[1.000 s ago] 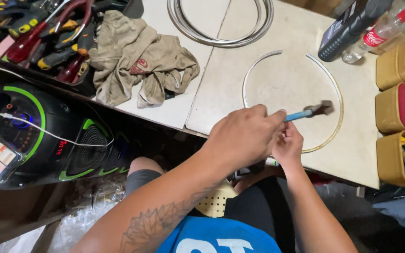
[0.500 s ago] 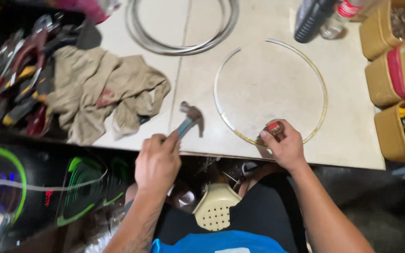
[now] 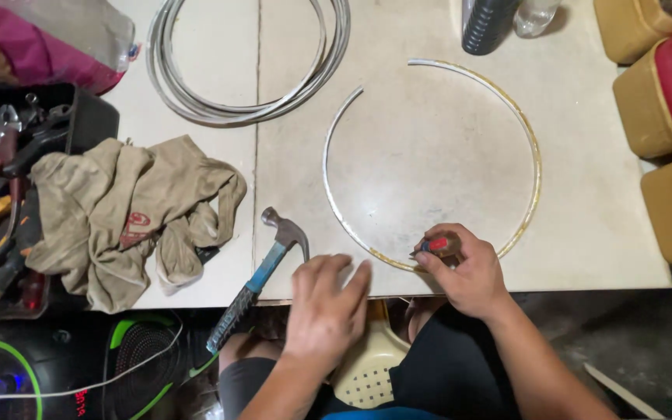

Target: The person uses a hammer and a small metal punch to repeatedly strike a circular metal ring placed on a white workbench. They rotate the ring and reposition the punch to work along its circumference, occasionally wiping the area with a cloth.

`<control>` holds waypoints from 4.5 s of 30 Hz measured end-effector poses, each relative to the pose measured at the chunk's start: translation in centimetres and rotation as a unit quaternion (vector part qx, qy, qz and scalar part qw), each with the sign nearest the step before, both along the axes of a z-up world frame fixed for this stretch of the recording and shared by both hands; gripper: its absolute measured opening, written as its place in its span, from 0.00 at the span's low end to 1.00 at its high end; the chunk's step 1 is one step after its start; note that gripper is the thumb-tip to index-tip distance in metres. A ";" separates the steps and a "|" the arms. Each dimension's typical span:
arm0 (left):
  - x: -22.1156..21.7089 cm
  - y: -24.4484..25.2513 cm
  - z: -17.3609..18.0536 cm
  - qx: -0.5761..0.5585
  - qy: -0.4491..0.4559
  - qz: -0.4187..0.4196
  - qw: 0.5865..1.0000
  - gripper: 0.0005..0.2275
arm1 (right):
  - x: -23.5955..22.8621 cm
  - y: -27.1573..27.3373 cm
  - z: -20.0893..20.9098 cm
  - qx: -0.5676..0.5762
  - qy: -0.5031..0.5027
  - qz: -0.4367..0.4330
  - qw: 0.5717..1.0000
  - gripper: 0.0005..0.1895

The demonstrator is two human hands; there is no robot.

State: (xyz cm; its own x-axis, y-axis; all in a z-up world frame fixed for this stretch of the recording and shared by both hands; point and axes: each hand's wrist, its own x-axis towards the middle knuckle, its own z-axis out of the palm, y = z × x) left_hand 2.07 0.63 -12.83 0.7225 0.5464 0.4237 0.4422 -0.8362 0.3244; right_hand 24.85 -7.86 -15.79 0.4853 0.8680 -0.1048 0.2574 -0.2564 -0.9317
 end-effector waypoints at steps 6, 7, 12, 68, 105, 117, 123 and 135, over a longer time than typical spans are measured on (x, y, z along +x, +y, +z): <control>2.2 1.8 -1.4 0.015 0.008 -0.009 1.000 0.11 | 0.0 -0.2 0.2 0.038 0.010 0.013 0.999 0.15; 2.3 2.0 -1.3 0.015 0.012 -0.011 1.000 0.11 | 0.1 -0.1 0.0 0.038 0.014 0.011 0.999 0.15; 2.9 2.7 -0.9 -0.020 0.003 -0.050 0.999 0.08 | -0.1 -0.2 -0.2 0.025 0.027 0.006 0.999 0.15; 7.3 6.4 1.3 -0.220 0.176 -0.208 0.936 0.05 | 0.2 0.2 -1.7 0.145 0.002 0.016 0.989 0.17; 1.2 4.5 0.9 -0.089 0.114 -0.078 0.986 0.07 | -0.1 0.0 -1.8 0.141 0.017 0.006 0.990 0.16; -4.8 0.3 0.0 -0.201 0.107 -0.021 0.974 0.09 | -0.3 0.0 -0.5 0.055 -0.022 0.024 0.998 0.14; -1.3 0.7 -2.6 0.000 -0.049 -0.032 0.998 0.09 | 0.4 0.5 -2.5 0.133 0.046 -0.017 0.990 0.17; 0.0 2.0 -2.5 0.030 -0.024 -0.005 0.999 0.15 | 1.5 -1.5 0.3 0.139 -0.022 -0.066 0.988 0.17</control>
State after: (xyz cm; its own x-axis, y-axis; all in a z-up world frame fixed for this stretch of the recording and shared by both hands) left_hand 2.07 2.58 -15.29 0.7053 0.5117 0.4906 0.4187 -0.8592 0.2942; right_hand 26.33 -9.35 -15.48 0.5950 0.7890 0.1531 0.2806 -0.0254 -0.9595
